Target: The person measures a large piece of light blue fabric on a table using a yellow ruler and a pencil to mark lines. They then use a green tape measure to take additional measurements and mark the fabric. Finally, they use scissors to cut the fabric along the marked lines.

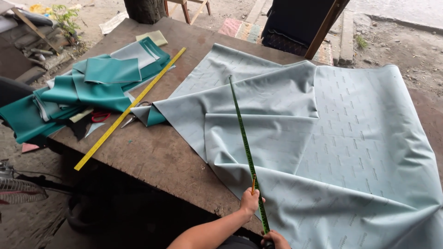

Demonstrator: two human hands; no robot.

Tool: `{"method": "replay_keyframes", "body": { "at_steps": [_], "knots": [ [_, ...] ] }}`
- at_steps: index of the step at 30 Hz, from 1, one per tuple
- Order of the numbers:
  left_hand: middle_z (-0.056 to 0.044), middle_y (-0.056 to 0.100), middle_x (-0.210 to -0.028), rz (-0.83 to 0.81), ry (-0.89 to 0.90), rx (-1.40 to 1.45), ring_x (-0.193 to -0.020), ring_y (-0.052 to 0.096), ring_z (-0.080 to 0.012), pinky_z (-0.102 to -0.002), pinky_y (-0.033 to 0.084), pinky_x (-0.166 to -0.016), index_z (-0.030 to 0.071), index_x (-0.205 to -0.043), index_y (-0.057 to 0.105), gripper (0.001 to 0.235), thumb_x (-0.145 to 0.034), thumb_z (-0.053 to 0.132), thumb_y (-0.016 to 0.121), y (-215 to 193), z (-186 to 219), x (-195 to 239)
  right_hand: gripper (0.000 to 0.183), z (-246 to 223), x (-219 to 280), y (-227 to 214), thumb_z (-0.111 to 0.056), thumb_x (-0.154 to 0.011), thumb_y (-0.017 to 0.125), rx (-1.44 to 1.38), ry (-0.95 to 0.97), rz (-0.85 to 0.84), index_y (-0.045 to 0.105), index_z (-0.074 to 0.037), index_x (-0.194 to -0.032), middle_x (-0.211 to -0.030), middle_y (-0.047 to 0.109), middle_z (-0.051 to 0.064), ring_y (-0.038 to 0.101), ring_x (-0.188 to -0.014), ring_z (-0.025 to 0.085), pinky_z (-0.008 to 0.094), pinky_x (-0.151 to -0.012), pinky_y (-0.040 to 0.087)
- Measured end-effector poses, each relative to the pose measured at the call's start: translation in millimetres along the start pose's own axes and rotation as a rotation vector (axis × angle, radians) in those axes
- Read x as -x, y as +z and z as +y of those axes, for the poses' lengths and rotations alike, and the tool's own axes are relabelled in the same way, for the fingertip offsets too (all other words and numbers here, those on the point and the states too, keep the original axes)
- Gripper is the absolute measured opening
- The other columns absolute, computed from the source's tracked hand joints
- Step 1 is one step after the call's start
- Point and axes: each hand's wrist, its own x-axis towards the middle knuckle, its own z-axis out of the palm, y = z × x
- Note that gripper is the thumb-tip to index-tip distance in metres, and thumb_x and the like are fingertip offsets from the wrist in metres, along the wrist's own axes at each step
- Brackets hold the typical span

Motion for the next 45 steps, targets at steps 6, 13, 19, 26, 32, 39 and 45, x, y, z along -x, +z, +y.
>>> {"method": "replay_keyframes", "body": {
  "at_steps": [6,13,19,26,32,39,45],
  "knots": [
    [0.001,0.078,-0.084,-0.148,0.043,0.035,-0.078,0.064,-0.0141,-0.034,0.049,-0.081,0.017,-0.105,0.052,0.022,-0.11,0.037,0.045,4,-23,4,0.027,-6,-14,-3,-0.002,-0.09,0.062,0.113,0.068,-0.031,0.065,0.012,-0.113,-0.076,0.064,0.029,0.056,-0.058,0.038,0.043,-0.057,0.048],
    [-0.001,0.078,-0.081,-0.096,0.02,0.039,-0.079,0.068,-0.0158,-0.038,0.053,-0.083,0.017,-0.093,0.063,0.02,-0.102,0.029,0.05,-8,-8,15,0.035,-14,8,12,0.0,-0.082,0.063,0.263,-0.123,-0.116,0.068,0.013,-0.113,-0.075,0.067,0.025,0.061,-0.061,0.034,0.04,-0.057,0.047],
    [-0.003,0.078,-0.092,-0.032,0.036,0.129,-0.093,0.068,-0.0199,-0.039,0.05,-0.092,0.015,-0.107,0.061,0.025,-0.111,0.035,0.047,-18,-2,-4,0.03,-7,5,14,0.001,-0.085,0.059,0.181,-0.101,-0.162,0.065,0.012,-0.112,-0.075,0.063,0.026,0.058,-0.06,0.033,0.042,-0.055,0.049],
    [0.002,0.053,-0.082,-0.098,-0.01,0.032,-0.076,0.048,-0.0123,-0.03,0.042,-0.073,0.018,-0.088,0.061,0.018,-0.102,0.029,0.063,-20,-23,19,0.02,0,-62,-5,-0.011,-0.076,0.073,0.627,-0.457,-0.194,0.078,0.002,-0.089,-0.089,0.073,0.016,0.07,-0.074,0.021,0.027,-0.071,0.049],
    [0.003,0.047,-0.074,-0.045,0.031,0.103,-0.065,0.045,-0.0121,-0.031,0.039,-0.063,0.02,-0.087,0.052,0.027,-0.108,0.033,0.058,-28,-24,9,0.018,-3,-30,20,0.001,-0.08,0.067,0.278,-0.15,-0.111,0.069,0.014,-0.093,-0.073,0.074,0.028,0.066,-0.066,0.034,0.039,-0.063,0.049],
    [0.004,0.04,-0.067,-0.171,0.013,0.193,-0.045,0.036,-0.0084,-0.027,0.028,-0.04,0.018,-0.088,0.048,0.027,-0.112,0.026,0.056,-52,-18,24,0.018,-11,61,60,-0.004,-0.079,0.066,0.316,-0.179,-0.052,0.07,0.007,-0.092,-0.073,0.073,0.02,0.063,-0.061,0.028,0.035,-0.059,0.05],
    [0.001,0.041,-0.061,-0.273,-0.05,0.217,-0.038,0.037,-0.0103,-0.028,0.028,-0.033,0.014,-0.094,0.053,0.017,-0.108,0.023,0.059,-58,-72,2,0.017,29,18,47,-0.013,-0.075,0.073,0.576,-0.235,-0.047,0.081,-0.001,-0.066,-0.083,0.078,0.009,0.07,-0.081,0.019,0.03,-0.083,0.047]
  ]
}}
